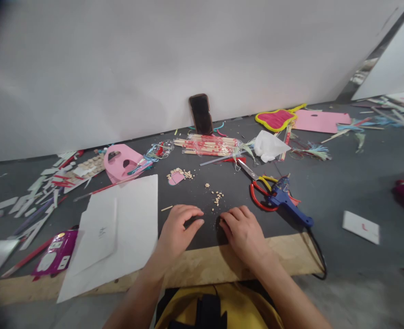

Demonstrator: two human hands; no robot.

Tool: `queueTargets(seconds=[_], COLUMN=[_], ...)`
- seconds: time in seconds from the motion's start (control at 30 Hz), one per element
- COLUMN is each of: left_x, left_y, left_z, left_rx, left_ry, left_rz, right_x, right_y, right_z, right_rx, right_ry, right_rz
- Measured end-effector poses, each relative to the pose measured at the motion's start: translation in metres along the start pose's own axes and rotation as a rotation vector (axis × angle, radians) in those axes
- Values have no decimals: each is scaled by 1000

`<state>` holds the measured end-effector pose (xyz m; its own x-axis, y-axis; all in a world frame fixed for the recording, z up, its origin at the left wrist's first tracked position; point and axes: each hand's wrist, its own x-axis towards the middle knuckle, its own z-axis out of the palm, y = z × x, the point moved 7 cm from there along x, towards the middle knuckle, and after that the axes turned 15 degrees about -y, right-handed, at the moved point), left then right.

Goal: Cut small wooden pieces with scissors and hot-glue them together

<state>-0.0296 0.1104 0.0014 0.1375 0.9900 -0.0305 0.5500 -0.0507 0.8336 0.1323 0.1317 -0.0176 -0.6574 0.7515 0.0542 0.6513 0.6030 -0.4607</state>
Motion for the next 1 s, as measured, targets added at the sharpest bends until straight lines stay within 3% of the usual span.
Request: queueTargets(seconds=[0.13,0.27,0.43,0.53,0.63,0.9,1.0], left_x=[13,23,32,38,46,57,53], left_y=[2,-1,5,10,11,16,17], left_z=[11,21,31,37,43,51,45], left_rx=[247,396,517,568,621,690,578], left_ry=[-65,-144,-205,-206,-191,-160,-131], left_rz=[46,4,-58,-78,-111,-159,-127], right_x=[-8,-28,-68,-79,-81,-72,-76], right_y=[2,13,62,93,107,111,112], right_z=[-7,-43,-86,-82,-71,-69,-76], right_rx=[18,16,-264,-382,-396,-330,-280], right_ry=[26,176,401,299,173,125,179], right_rz=[5,2,267,412,461,496,508])
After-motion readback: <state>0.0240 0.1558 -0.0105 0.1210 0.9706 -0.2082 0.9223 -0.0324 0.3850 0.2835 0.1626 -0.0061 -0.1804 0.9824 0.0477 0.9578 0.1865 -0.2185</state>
